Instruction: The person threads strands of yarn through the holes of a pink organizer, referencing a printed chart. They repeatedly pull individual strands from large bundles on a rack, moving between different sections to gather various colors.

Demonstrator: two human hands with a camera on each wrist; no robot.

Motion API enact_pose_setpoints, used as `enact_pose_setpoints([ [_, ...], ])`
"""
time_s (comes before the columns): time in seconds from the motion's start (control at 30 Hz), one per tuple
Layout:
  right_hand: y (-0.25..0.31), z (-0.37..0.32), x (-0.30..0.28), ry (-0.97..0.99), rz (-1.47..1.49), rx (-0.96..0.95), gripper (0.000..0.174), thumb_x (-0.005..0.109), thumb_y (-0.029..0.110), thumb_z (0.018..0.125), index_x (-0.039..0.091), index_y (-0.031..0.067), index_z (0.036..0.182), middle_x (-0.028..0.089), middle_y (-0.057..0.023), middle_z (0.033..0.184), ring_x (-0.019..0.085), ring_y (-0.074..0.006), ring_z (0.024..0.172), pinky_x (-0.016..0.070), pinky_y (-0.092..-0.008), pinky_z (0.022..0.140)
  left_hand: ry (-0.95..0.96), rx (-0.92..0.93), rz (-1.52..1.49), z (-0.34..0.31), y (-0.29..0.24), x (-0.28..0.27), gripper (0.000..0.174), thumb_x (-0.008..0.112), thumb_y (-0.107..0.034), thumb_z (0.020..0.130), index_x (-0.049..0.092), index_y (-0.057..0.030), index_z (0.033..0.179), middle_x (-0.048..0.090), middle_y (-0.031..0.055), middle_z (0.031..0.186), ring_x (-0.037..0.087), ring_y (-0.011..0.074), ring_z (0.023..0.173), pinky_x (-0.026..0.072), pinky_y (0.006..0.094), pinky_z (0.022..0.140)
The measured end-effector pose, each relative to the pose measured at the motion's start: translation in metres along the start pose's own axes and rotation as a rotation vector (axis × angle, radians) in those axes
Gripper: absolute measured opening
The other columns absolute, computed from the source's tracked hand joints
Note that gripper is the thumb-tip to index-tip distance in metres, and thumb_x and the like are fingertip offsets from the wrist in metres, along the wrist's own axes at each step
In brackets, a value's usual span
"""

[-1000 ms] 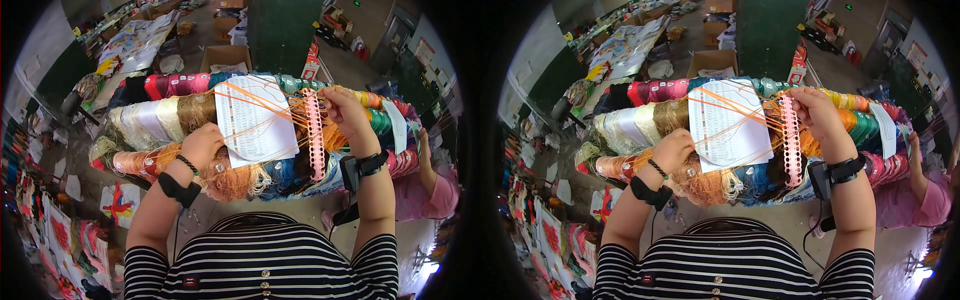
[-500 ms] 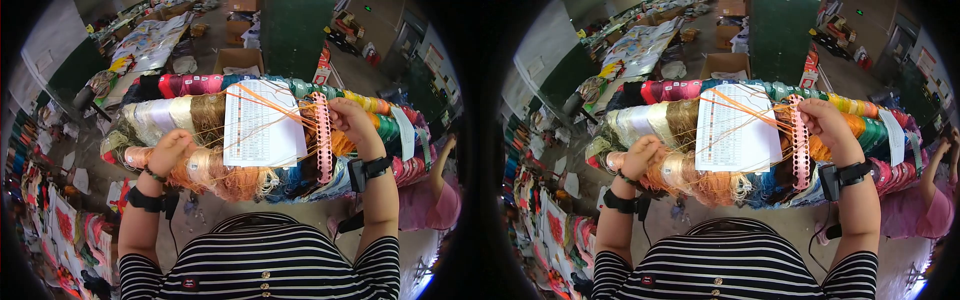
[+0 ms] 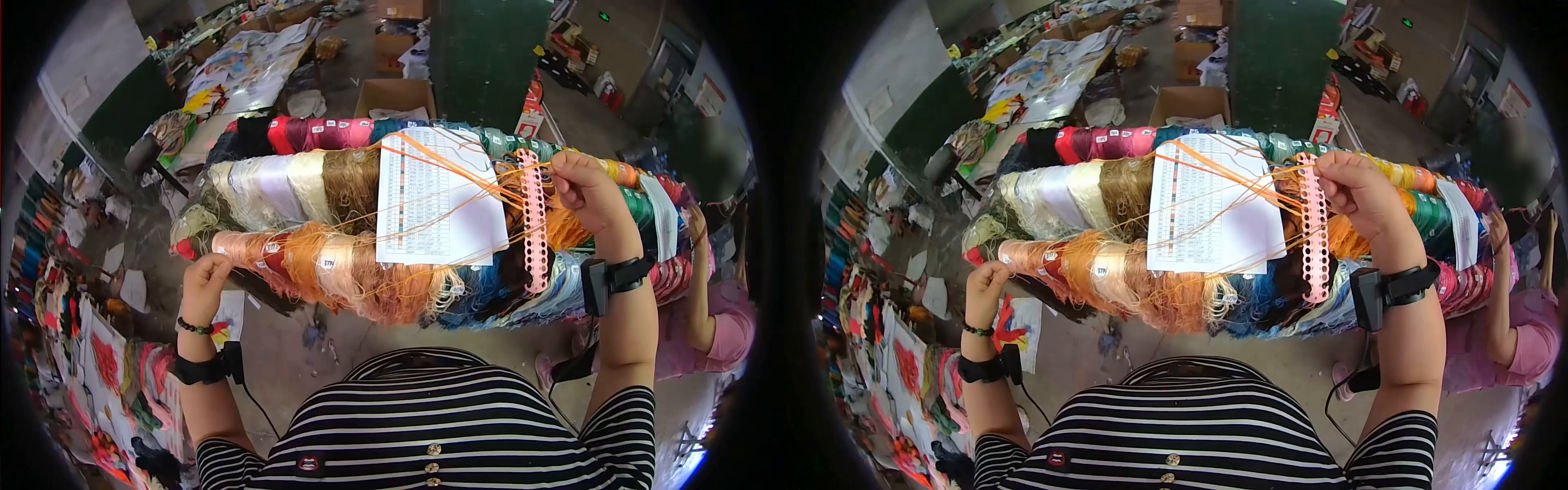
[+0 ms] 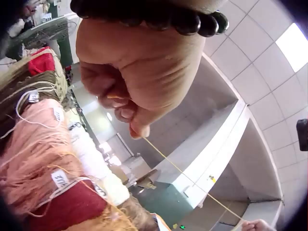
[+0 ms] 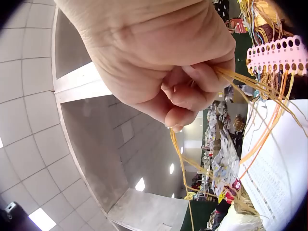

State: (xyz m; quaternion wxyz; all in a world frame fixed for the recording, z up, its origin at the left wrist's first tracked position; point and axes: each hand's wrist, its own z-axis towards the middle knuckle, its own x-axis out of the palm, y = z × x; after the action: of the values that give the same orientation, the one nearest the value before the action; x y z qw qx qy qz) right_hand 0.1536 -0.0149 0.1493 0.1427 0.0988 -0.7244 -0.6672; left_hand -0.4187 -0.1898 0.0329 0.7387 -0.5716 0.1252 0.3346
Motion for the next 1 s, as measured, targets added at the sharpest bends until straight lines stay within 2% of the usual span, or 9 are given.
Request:
enact_pose_setpoints([
  [0.13,0.012,-0.008,0.014,0.033,0.06,-0.053,0.012,0.057,0.016,0.091,0.058,0.009,0.081,0.05,0.0061,0.063,0.038,-0.0013,0.052,0.025,-0.0167,0.046,-0.156,-0.152,0.45,-0.015,0.052,0.0,0.018,0.062,-0.019,0.087,0.064,-0.0009,0.089,0.064,0.0167,0.074,0.062,0.0335,0.07,0.047,0.0417,0.064],
  [0.27,0.028,-0.024,0.032,0.101,0.029,-0.097,0.012,0.058,0.016,0.091,0.059,0.0068,0.083,0.051,0.0048,0.065,0.039,-0.0014,0.053,0.0252,-0.0171,0.046,-0.017,-0.435,0.796,-0.042,0.11,0.008,0.015,0.067,-0.02,0.083,0.067,-0.0055,0.088,0.066,0.0174,0.088,0.064,0.0363,0.088,0.0486,0.0466,0.074],
  [0.33,0.032,-0.03,0.049,0.133,0.058,-0.094,0.011,0.058,0.015,0.091,0.06,0.0056,0.085,0.053,0.0043,0.066,0.041,-0.0019,0.053,0.0272,-0.0166,0.047,0.029,-0.448,0.825,-0.033,0.054,0.02,0.015,0.07,-0.019,0.08,0.067,-0.0074,0.089,0.064,0.0194,0.103,0.061,0.0364,0.099,0.0495,0.043,0.082],
  [0.4,0.036,-0.037,0.073,0.175,0.058,-0.101,0.012,0.057,0.015,0.092,0.061,0.0054,0.087,0.055,0.0035,0.067,0.043,-0.0022,0.054,0.0294,-0.0161,0.048,-0.08,-0.126,0.631,-0.008,-0.018,0.039,0.019,0.07,-0.016,0.08,0.066,-0.0056,0.096,0.063,0.0184,0.104,0.061,0.0358,0.098,0.0502,0.0381,0.084],
  [0.47,0.034,-0.041,0.1,0.225,0.055,-0.114,0.014,0.057,0.016,0.094,0.063,0.0052,0.088,0.06,0.0022,0.068,0.047,-0.0024,0.056,0.033,-0.016,0.049,-0.025,0.196,-0.035,0.014,-0.079,0.072,0.037,0.066,-0.008,0.084,0.058,0.0001,0.12,0.06,0.0149,0.117,0.061,0.0249,0.106,0.0479,0.0367,0.092],
  [0.57,0.037,-0.053,0.135,0.261,-0.004,-0.09,0.014,0.061,0.018,0.092,0.064,0.0054,0.089,0.061,0.0023,0.068,0.048,-0.0025,0.055,0.0342,-0.0165,0.05,0.411,0.356,-0.645,0.038,-0.177,0.121,0.044,0.063,-0.016,0.091,0.052,0.0007,0.13,0.054,0.0144,0.129,0.058,0.0243,0.114,0.0473,0.0352,0.095],
  [0.73,0.038,-0.079,0.125,0.1,-0.144,-0.178,0.016,0.065,0.02,0.09,0.069,0.0044,0.088,0.058,0.0035,0.065,0.045,-0.0013,0.056,0.033,-0.0166,0.05,1.027,0.087,-0.828,0.044,-0.229,0.133,0.024,0.054,-0.024,0.098,0.061,-0.0033,0.108,0.062,0.0015,0.098,0.058,0.0074,0.083,0.0487,0.0218,0.073],
  [0.8,0.025,-0.086,0.104,0.047,-0.119,-0.161,0.016,0.068,0.02,0.088,0.071,0.0045,0.089,0.057,0.0043,0.065,0.046,-0.0016,0.057,0.0334,-0.0163,0.051,0.88,0.104,-0.884,0.05,-0.248,0.117,0.018,0.051,-0.021,0.099,0.057,-0.0044,0.099,0.053,-0.0022,0.076,0.04,0.0024,0.056,0.0317,0.018,0.049],
  [1.0,-0.04,-0.109,0.068,0.044,0.049,-0.113,0.019,0.067,0.022,0.089,0.071,0.0034,0.094,0.057,0.0043,0.067,0.047,-0.0025,0.058,0.0341,-0.0162,0.051,0.66,0.477,-0.826,0.086,-0.335,0.078,0.026,0.044,-0.029,0.102,0.052,-0.0046,0.102,0.033,-0.01,0.056,0.027,0.001,0.048,0.0205,0.0183,0.042],
])
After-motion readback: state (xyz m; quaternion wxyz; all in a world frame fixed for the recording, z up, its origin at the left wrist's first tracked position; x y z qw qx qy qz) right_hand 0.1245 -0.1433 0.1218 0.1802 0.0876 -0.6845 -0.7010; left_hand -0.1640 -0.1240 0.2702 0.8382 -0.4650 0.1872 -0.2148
